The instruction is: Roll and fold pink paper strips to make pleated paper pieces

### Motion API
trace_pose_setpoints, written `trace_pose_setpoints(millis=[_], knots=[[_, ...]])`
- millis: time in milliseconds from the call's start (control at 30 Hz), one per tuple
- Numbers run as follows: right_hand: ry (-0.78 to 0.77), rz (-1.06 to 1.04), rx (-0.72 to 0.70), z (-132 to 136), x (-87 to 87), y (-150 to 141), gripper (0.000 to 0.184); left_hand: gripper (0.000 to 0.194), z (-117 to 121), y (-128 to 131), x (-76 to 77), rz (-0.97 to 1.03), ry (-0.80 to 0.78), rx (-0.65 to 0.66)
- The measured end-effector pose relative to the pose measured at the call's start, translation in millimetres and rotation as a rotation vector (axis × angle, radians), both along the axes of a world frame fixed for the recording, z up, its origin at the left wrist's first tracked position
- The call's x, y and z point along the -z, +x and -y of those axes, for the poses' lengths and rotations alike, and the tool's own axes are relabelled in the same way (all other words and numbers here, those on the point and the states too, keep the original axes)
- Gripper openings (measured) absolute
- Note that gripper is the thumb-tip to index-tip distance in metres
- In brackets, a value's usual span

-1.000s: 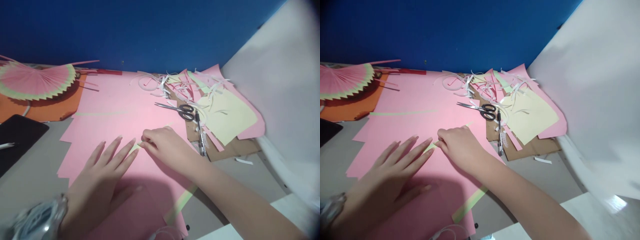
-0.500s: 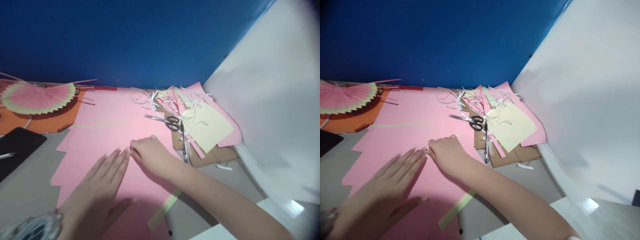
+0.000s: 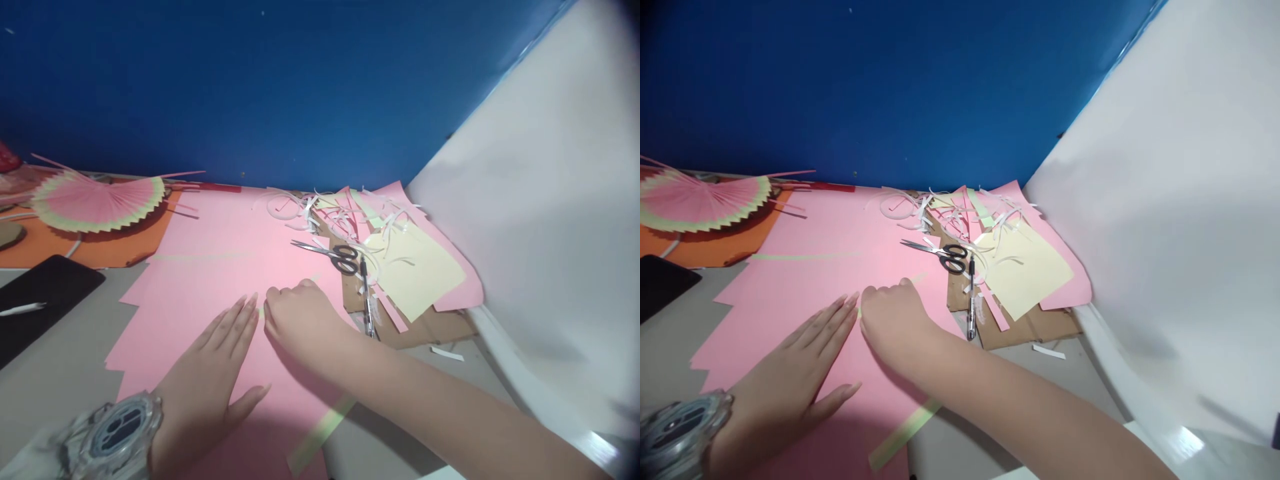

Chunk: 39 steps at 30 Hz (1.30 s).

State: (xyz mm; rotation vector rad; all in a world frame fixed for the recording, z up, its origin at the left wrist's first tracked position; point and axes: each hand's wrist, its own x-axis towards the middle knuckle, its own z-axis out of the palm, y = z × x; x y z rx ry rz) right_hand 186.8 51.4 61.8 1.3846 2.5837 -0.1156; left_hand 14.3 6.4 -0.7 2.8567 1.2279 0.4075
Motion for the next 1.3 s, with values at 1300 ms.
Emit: trace_pose_setpoints(millis=[1300], knots=[[-0.199,-0.395,0.337,-2.2,18.9,17.6,0.022,0.065,-3.8,0.9,-0.4,0.033,-0.178,0.058]])
